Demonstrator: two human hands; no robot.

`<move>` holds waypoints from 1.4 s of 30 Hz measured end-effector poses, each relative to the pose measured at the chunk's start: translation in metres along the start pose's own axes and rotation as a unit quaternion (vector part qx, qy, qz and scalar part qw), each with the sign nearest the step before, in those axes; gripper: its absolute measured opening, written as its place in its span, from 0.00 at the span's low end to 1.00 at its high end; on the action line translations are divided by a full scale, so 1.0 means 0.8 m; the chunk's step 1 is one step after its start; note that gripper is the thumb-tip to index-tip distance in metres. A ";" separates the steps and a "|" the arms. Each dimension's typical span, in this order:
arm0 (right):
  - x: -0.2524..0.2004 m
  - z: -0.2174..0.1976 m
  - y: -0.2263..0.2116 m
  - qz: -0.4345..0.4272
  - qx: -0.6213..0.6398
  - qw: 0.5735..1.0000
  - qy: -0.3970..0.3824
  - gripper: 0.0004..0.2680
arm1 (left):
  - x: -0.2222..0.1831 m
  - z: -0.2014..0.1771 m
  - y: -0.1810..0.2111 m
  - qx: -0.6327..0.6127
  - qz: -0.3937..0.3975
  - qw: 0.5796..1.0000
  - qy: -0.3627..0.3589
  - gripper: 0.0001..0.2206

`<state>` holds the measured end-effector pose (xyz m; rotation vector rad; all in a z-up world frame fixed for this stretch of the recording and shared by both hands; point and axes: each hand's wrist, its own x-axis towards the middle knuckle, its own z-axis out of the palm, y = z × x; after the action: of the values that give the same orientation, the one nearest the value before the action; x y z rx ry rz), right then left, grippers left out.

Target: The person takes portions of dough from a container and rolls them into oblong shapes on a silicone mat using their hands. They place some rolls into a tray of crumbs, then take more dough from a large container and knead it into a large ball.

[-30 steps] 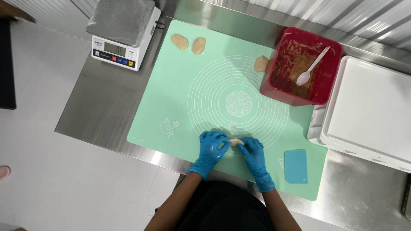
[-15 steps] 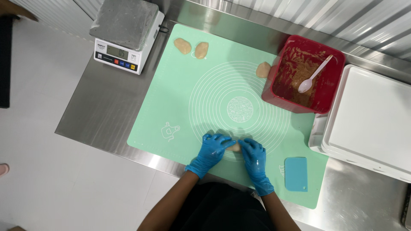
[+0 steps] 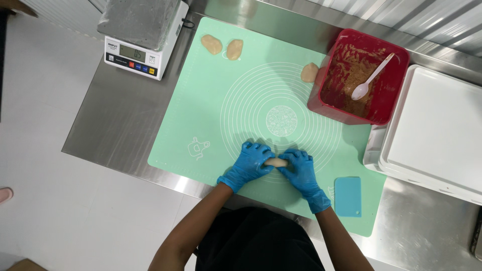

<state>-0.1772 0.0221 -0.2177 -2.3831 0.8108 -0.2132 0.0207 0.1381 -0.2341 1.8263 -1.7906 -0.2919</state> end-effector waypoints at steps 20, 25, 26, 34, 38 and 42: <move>0.023 -0.010 0.026 -0.169 -0.154 0.971 0.074 0.18 | 0.018 0.006 -0.032 0.215 0.101 0.971 0.016 0.22; 0.035 -0.017 0.033 -0.154 -0.123 0.978 0.069 0.19 | 0.021 0.006 -0.032 0.145 0.093 0.984 0.030 0.21; 0.035 -0.011 0.030 -0.150 -0.113 0.981 0.051 0.19 | 0.019 0.007 -0.031 0.105 0.100 0.989 0.019 0.21; 0.053 -0.006 0.020 -0.088 -0.034 0.992 0.079 0.10 | 0.043 0.003 -0.023 0.014 0.010 0.997 0.078 0.08; 0.067 0.015 0.024 0.011 -0.017 0.995 0.098 0.07 | 0.053 0.008 -0.011 -0.044 -0.133 0.985 0.103 0.04; 0.075 0.028 0.031 0.016 0.045 0.986 0.159 0.10 | 0.059 0.024 -0.008 -0.054 -0.137 0.982 0.114 0.11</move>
<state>-0.1344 -0.0184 -0.2533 -2.2788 0.9614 -0.6172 0.0204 0.0872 -0.2427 1.9422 -1.3442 -0.2672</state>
